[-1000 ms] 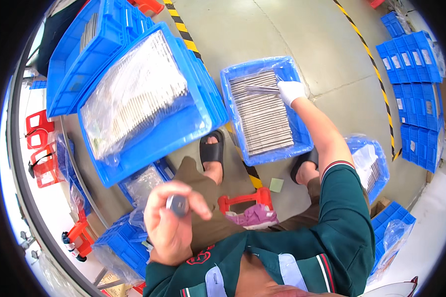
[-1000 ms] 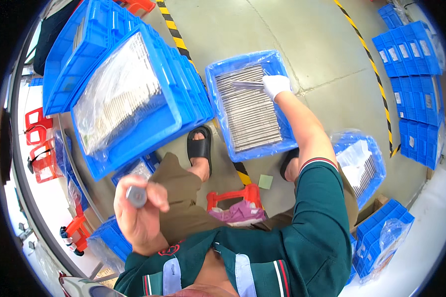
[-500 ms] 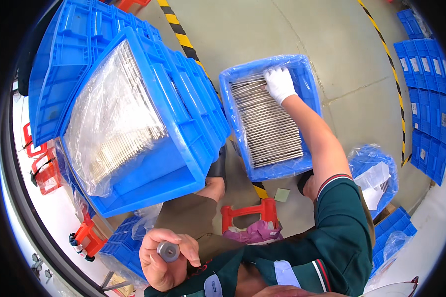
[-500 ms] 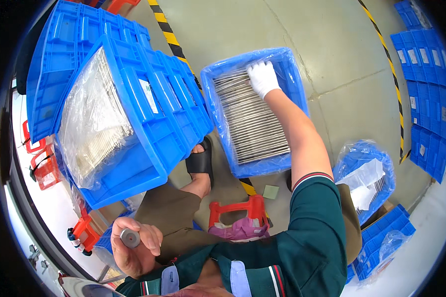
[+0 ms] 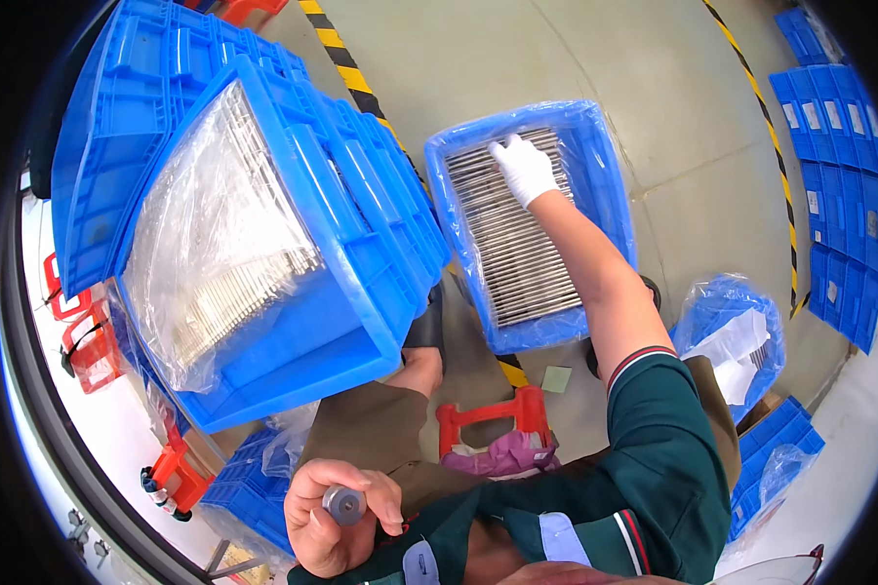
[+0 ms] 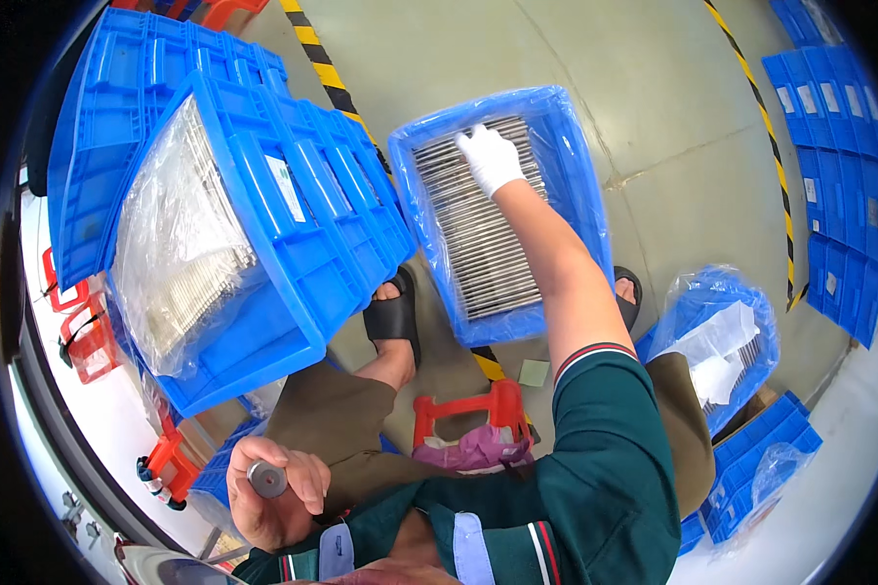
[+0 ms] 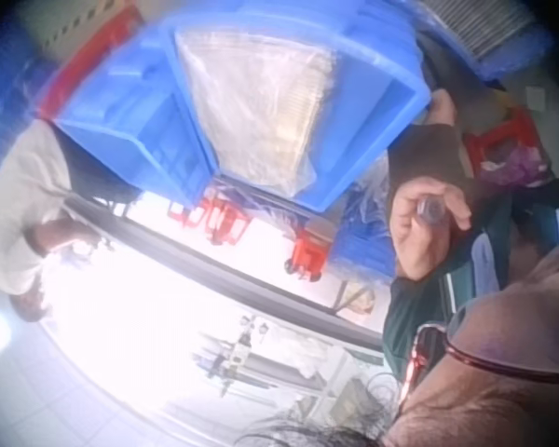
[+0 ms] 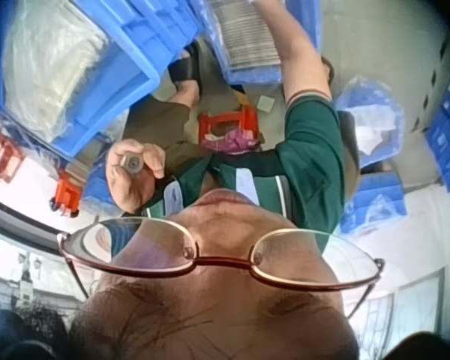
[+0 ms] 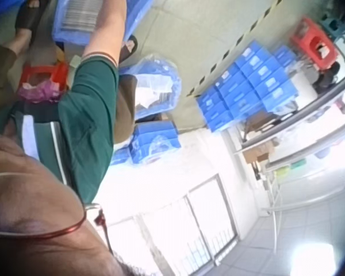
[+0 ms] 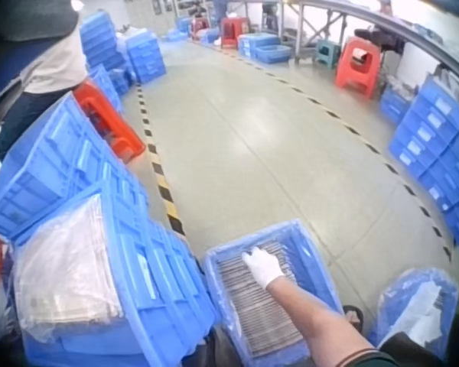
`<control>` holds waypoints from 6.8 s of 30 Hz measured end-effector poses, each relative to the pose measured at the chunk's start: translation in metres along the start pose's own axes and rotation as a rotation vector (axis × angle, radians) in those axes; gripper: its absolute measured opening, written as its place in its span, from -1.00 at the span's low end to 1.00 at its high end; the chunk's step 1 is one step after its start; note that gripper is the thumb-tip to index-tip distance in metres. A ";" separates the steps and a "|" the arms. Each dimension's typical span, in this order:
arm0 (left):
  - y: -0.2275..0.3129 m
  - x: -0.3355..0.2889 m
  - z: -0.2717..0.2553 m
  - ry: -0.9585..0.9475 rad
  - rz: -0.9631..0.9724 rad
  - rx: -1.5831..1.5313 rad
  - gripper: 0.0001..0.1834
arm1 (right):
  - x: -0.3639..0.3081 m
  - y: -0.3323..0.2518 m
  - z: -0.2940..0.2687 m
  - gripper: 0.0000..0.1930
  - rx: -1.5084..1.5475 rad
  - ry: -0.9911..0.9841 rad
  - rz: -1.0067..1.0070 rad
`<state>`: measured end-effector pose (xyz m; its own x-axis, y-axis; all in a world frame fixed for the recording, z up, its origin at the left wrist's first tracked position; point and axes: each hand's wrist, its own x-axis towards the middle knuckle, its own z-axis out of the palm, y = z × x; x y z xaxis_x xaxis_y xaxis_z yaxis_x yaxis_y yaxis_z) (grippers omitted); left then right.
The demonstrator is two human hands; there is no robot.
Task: Inspecting and sorting metal rods or components at a fabrication floor workstation.
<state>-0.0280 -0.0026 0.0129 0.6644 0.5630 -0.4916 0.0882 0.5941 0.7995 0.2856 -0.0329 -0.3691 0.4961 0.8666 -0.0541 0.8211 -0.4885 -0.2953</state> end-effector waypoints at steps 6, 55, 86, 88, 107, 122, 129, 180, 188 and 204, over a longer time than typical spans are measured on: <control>0.001 -0.004 0.005 0.000 0.002 0.014 -0.56 | 0.015 -0.007 0.000 -0.81 0.059 0.148 0.032; -0.083 0.049 0.045 -0.301 -0.181 0.416 -0.61 | -0.653 0.117 -0.148 -0.81 -0.324 -0.134 0.799; -0.082 0.047 0.037 -0.138 -0.154 0.400 -0.63 | -0.649 0.109 -0.192 -0.83 0.086 -0.301 0.950; -0.084 0.048 0.043 -0.161 -0.138 0.378 -0.63 | -0.670 0.098 -0.189 -0.74 0.218 -0.215 1.142; -0.064 0.016 0.051 -0.407 0.028 0.122 -0.69 | -0.430 -0.045 -0.363 -0.74 1.097 0.451 0.545; -0.039 0.010 0.023 -0.393 0.243 -0.066 -0.73 | -0.289 -0.135 -0.310 -0.76 0.948 0.149 0.236; -0.040 0.006 0.010 -0.387 0.218 -0.076 -0.73 | -0.286 -0.147 -0.321 -0.76 0.915 0.079 0.201; -0.023 0.002 0.002 -0.460 0.208 0.129 -0.71 | -0.295 -0.145 -0.318 -0.79 1.387 -0.499 0.257; -0.018 -0.004 0.001 -0.477 0.287 0.188 -0.82 | -0.294 -0.154 -0.329 -0.81 1.502 -0.609 0.289; -0.013 -0.005 -0.002 -0.495 0.248 0.237 -0.75 | -0.294 -0.148 -0.310 -0.76 1.387 -0.655 0.217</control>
<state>-0.0343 -0.0123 0.0039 0.9478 0.3002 -0.1071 0.0118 0.3028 0.9530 0.1057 -0.2469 -0.0143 0.0566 0.8666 -0.4957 -0.3278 -0.4529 -0.8291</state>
